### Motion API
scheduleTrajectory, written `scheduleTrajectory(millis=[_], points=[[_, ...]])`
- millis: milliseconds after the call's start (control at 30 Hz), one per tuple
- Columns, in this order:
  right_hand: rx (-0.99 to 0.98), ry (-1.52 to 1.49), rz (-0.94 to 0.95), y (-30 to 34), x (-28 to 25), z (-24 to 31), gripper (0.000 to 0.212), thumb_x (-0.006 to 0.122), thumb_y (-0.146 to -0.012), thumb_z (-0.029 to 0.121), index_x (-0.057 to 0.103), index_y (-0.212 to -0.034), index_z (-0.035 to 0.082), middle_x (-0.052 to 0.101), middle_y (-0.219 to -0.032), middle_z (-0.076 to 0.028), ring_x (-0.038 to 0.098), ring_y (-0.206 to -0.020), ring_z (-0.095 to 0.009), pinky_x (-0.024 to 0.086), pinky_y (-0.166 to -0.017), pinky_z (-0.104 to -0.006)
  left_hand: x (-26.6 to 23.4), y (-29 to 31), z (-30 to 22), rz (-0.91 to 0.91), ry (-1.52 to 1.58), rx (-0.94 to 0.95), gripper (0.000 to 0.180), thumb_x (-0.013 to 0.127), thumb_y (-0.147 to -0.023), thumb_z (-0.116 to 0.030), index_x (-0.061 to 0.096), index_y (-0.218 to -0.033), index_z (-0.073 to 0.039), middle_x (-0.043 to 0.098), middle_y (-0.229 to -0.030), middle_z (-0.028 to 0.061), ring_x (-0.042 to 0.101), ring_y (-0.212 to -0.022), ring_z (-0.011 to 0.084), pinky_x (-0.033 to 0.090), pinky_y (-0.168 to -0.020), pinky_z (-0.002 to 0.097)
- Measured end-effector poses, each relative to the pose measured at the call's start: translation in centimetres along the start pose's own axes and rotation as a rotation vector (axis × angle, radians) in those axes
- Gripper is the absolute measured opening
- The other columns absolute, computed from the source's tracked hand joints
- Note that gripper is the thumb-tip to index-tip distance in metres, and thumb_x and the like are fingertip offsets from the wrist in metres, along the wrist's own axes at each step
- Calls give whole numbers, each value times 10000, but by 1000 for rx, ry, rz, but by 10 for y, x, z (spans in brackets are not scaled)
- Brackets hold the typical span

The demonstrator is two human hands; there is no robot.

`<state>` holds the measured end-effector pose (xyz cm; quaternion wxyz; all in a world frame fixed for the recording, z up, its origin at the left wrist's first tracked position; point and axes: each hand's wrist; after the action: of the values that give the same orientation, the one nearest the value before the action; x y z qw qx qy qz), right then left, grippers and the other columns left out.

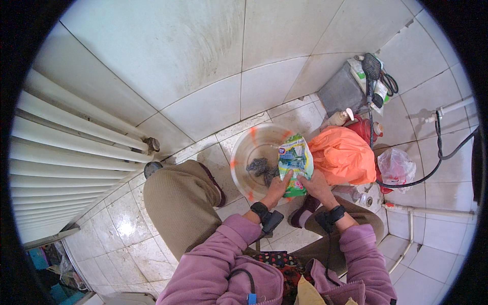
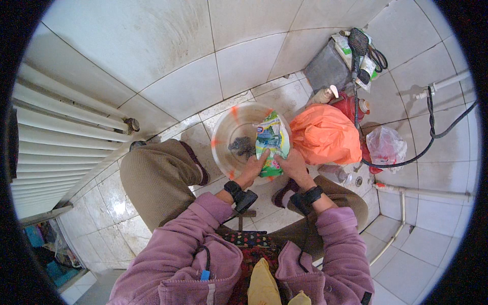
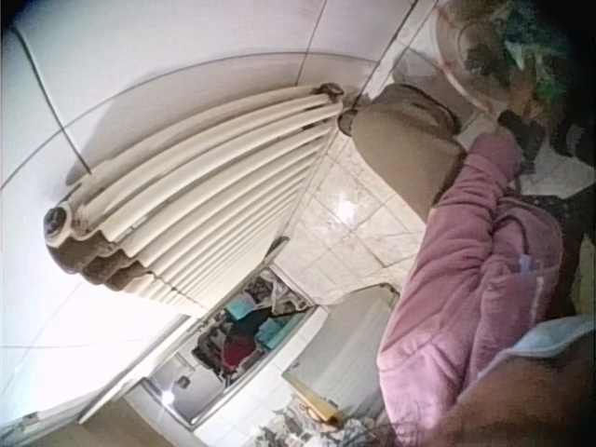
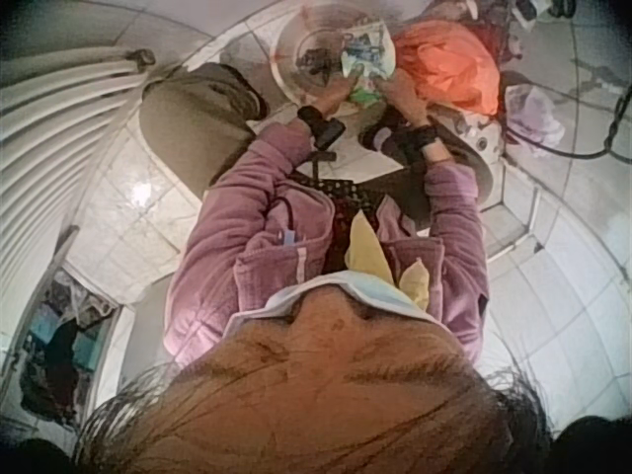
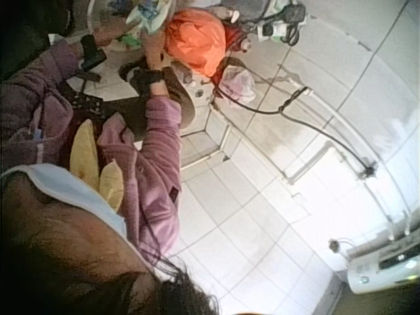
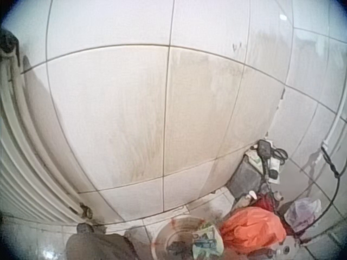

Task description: The person scrubs a tiled wall with a steel wool pad, repeatedly dipping it into a bucket of water. They add cleaning powder from a packet into the bucket and continue scrubbing the same wall area.

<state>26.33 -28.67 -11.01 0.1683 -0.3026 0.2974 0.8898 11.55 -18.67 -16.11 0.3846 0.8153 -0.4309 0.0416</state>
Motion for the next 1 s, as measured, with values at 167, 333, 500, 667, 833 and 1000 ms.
scheduleTrajectory(millis=[167, 333, 500, 667, 833, 1000], points=[[-99, -24, 37, -3, -1, 0, 324, 609, -909, 236, 608, -1108, -20, 680, -891, -70, 631, -744, -157, 520, -682, -352, -5, -2, 7, 140, 203, 76, 363, 660, -904, -332, 639, -1132, -50, 680, -1021, 39, 654, -864, 137, 547, -734, 290], [-70, -228, 193, 7, -9, 12, 342, 587, -930, 254, 593, -1143, -14, 669, -947, -68, 621, -807, -151, 513, -724, -329, -20, -8, 0, 201, 313, -159, 372, 695, -875, -273, 618, -1170, -59, 674, -1085, 68, 669, -908, 176, 569, -765, 312], [-18, -265, 150, 6, -6, 11, 353, 599, -932, 274, 599, -1160, 4, 664, -984, -54, 614, -861, -126, 509, -757, -306, -15, -9, 5, 165, 339, -81, 350, 694, -870, -198, 613, -1177, -50, 670, -1111, 72, 669, -930, 185, 569, -778, 328], [105, -396, 129, -1, 0, 2, 345, 642, -909, 248, 608, -1162, 16, 663, -1015, -42, 615, -884, -122, 509, -785, -294, -14, -10, 3, 183, 240, -40, 346, 682, -881, -198, 612, -1183, -44, 669, -1115, 69, 662, -947, 177, 552, -818, 328], [150, -677, 81, 3, 4, -2, 352, 671, -884, 212, 606, -1158, 1, 668, -1041, -47, 628, -886, -134, 512, -781, -288, -11, 0, -6, 240, 247, 18, 369, 657, -906, -240, 592, -1204, -35, 662, -1121, 65, 653, -951, 171, 539, -837, 317], [122, -353, 33, -1, 2, 2, 348, 670, -875, 192, 609, -1151, -11, 675, -1042, -60, 640, -870, -147, 520, -771, -301, -2, -7, 2, 85, 315, 27, 371, 616, -934, -260, 567, -1217, -25, 649, -1133, 69, 650, -945, 177, 540, -824, 325]])
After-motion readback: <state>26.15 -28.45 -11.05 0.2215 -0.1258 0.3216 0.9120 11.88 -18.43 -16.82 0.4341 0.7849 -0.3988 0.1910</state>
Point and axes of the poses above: each hand's wrist, its own y-axis away from the middle knuckle, its own x-axis out of the palm, z = x × y
